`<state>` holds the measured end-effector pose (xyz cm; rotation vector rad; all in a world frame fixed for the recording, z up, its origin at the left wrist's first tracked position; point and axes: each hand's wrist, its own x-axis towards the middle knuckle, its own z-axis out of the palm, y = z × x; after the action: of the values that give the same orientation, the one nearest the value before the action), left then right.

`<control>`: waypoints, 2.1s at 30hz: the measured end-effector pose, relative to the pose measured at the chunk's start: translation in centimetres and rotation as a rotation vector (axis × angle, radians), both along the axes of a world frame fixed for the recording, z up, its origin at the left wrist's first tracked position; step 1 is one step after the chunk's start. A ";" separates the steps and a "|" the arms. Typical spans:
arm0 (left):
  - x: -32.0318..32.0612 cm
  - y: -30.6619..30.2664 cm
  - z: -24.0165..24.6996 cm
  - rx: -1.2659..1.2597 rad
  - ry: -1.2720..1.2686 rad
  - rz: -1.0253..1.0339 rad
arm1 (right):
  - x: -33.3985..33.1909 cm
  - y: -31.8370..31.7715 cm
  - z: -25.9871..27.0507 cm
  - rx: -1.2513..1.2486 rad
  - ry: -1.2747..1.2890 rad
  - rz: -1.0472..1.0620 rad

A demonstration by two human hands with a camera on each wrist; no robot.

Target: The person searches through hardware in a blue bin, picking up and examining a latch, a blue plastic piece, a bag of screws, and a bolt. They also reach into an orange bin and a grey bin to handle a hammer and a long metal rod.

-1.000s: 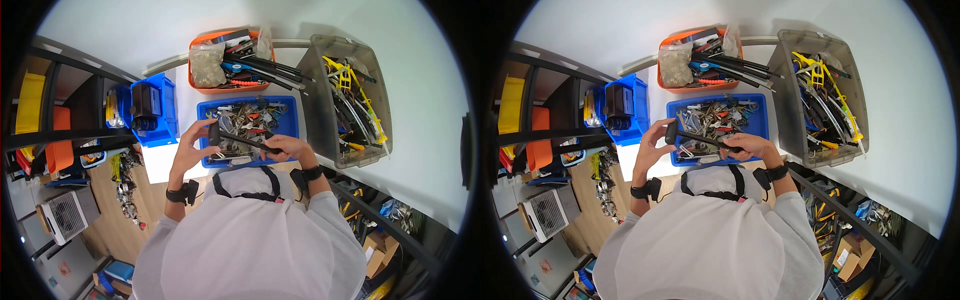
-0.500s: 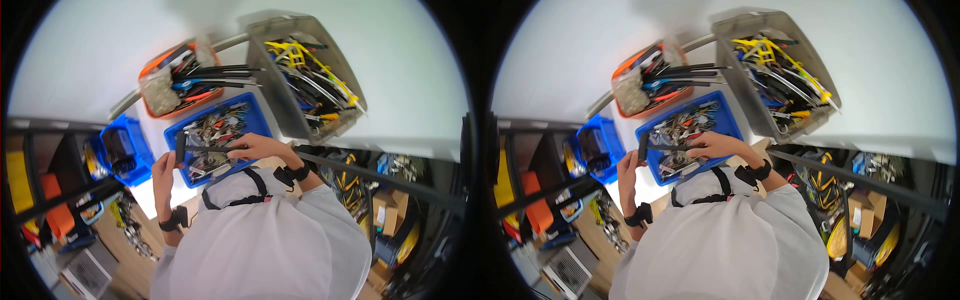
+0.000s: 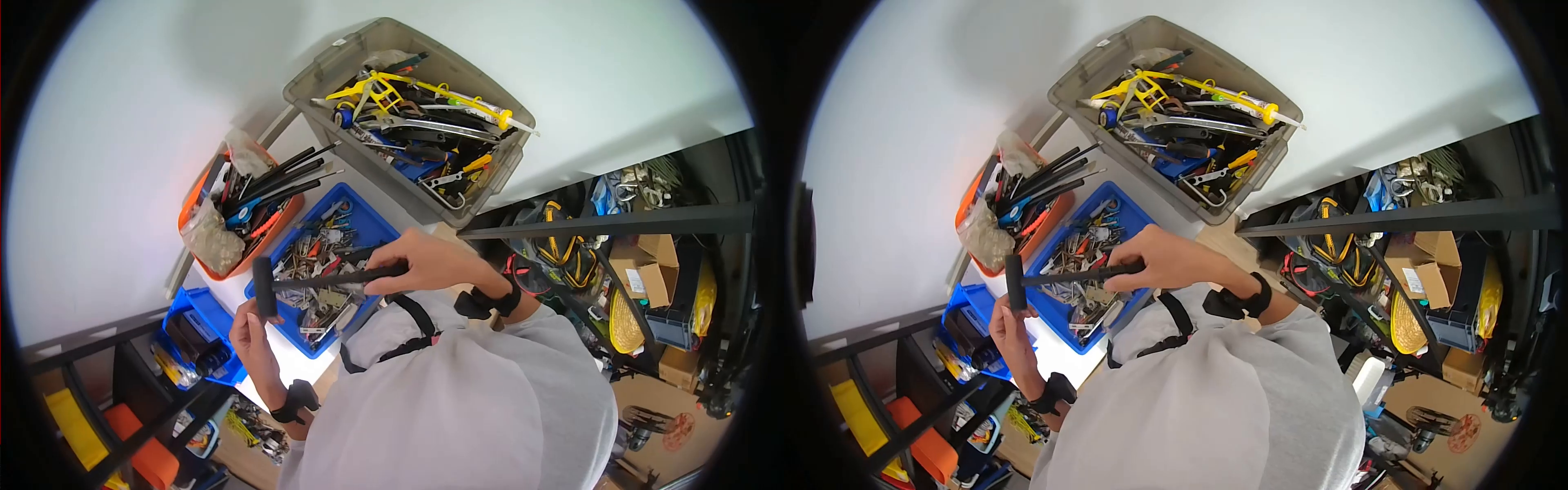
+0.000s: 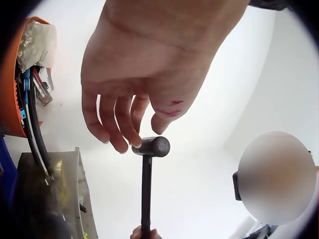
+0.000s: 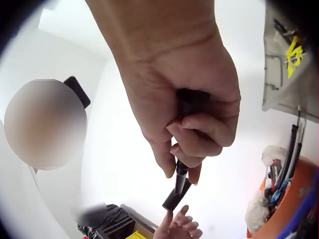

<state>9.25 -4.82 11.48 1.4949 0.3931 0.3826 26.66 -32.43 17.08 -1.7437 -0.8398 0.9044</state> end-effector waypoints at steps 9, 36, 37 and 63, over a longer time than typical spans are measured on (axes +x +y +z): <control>1.7 -2.1 0.1 0.067 0.189 0.020 | 10.5 -7.4 2.3 -0.088 -0.040 -0.280; -0.1 -3.5 -0.4 -0.006 0.332 0.166 | 24.0 6.9 -18.0 -0.281 -1.148 -0.071; -0.1 -3.3 -0.4 -0.001 0.338 0.165 | 24.2 6.5 -18.2 -0.291 -1.018 -0.071; -5.2 0.3 -2.5 -0.005 0.401 0.247 | 9.3 0.4 1.0 -0.191 -0.997 -0.082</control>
<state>4.07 -4.52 8.97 1.5214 0.9016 0.2724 35.96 -31.99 18.09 -2.3946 -1.3064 -0.0138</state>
